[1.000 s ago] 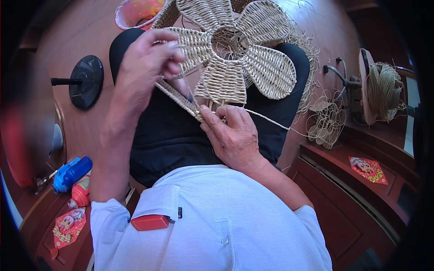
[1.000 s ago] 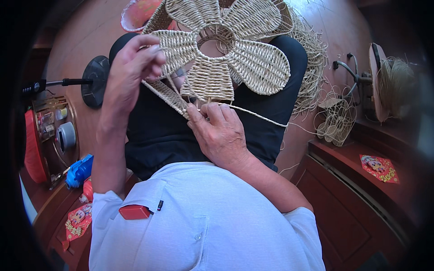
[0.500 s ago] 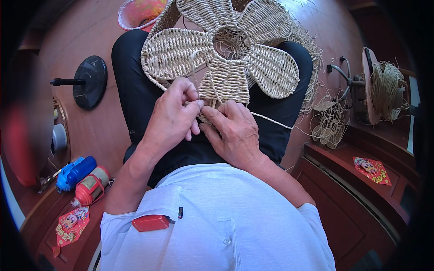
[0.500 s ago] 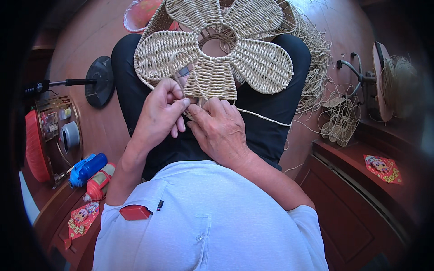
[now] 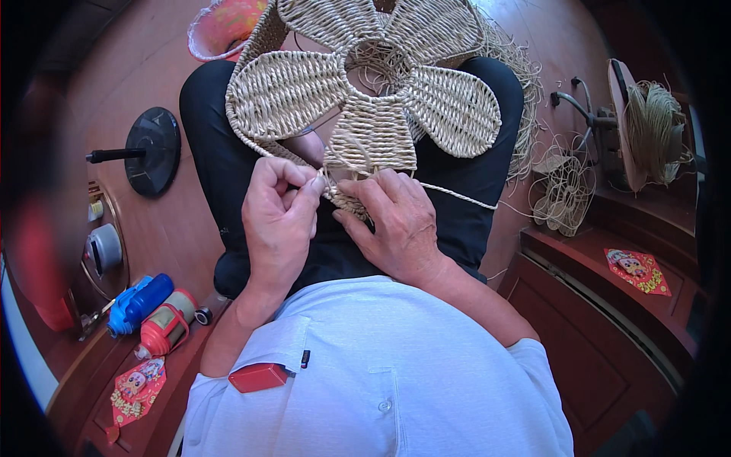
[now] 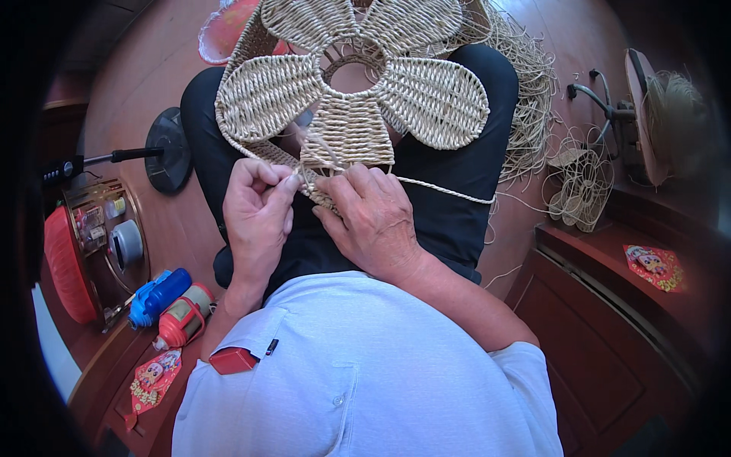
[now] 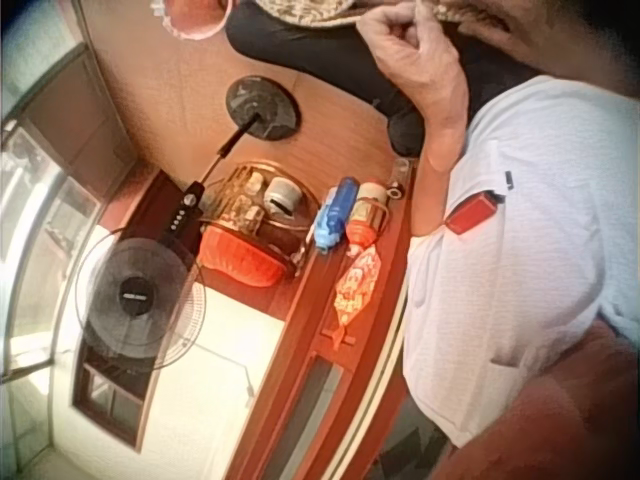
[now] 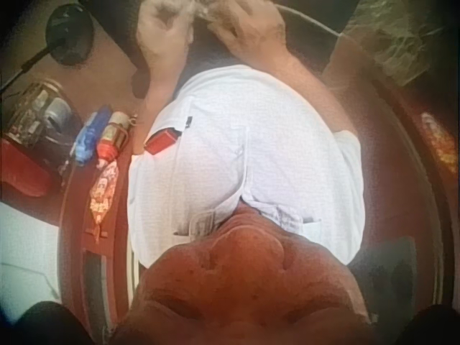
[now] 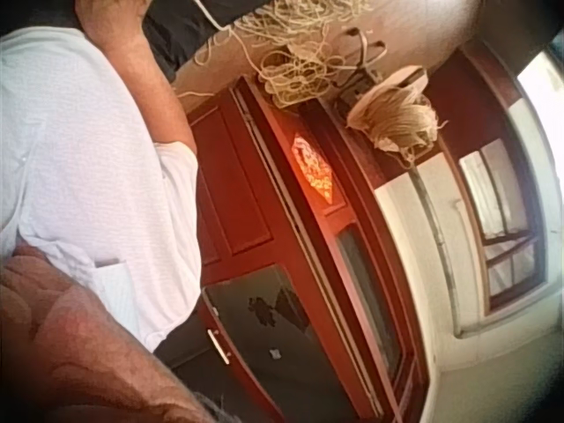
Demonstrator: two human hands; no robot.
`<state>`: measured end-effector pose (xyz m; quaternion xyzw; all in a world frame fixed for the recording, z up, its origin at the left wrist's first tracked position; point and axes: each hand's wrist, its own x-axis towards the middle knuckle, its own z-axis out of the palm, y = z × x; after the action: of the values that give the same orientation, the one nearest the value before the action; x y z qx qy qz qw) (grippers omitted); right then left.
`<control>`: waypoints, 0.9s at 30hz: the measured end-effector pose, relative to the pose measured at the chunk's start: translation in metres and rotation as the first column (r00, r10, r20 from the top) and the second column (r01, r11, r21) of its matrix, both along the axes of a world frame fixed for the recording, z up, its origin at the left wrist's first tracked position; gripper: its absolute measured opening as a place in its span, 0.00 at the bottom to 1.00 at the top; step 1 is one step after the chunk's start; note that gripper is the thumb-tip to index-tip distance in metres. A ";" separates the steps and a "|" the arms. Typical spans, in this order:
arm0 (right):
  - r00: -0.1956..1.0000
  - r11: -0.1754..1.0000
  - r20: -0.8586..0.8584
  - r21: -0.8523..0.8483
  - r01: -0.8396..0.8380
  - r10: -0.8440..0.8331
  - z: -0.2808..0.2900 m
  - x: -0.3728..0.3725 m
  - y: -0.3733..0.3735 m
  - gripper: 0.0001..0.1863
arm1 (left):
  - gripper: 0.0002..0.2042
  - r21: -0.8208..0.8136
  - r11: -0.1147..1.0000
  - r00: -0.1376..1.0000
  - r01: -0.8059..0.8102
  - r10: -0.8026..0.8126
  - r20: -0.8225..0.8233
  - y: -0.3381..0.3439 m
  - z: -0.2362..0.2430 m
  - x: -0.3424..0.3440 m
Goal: Weaving a large flower-shaped wicker basket by hand.
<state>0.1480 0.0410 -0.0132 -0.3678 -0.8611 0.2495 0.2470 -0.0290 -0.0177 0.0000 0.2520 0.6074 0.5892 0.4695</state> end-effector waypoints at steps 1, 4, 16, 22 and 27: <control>1.000 1.000 -0.017 0.006 -0.002 0.003 0.000 0.000 0.000 0.20 | 0.09 -0.003 1.000 1.000 0.002 -0.002 -0.002 -0.002 0.002 0.000; 1.000 1.000 -0.003 0.003 0.005 -0.005 0.003 0.001 0.002 0.19 | 0.09 -0.031 0.999 0.961 0.034 -0.024 0.276 -0.004 0.011 -0.006; 0.989 0.977 -0.142 0.202 0.074 -0.045 -0.014 -0.032 0.008 0.11 | 0.24 -0.025 0.954 0.948 -0.298 0.299 0.108 -0.065 0.002 -0.285; 0.966 0.973 -0.256 0.216 0.081 -0.024 -0.011 -0.034 0.003 0.11 | 0.20 -0.249 0.961 0.772 -0.122 -0.066 -0.633 -0.222 -0.124 -0.573; 0.986 0.952 -0.165 0.296 0.079 -0.031 -0.020 -0.020 0.014 0.10 | 0.20 -0.636 0.689 0.061 -0.349 -0.660 -0.749 -0.339 -0.006 -0.581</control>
<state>0.1281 0.0550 -0.0336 -0.3287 -0.8560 0.1367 0.3747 -0.6103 -0.3564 -0.0059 0.4544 0.8850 -0.0876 0.0519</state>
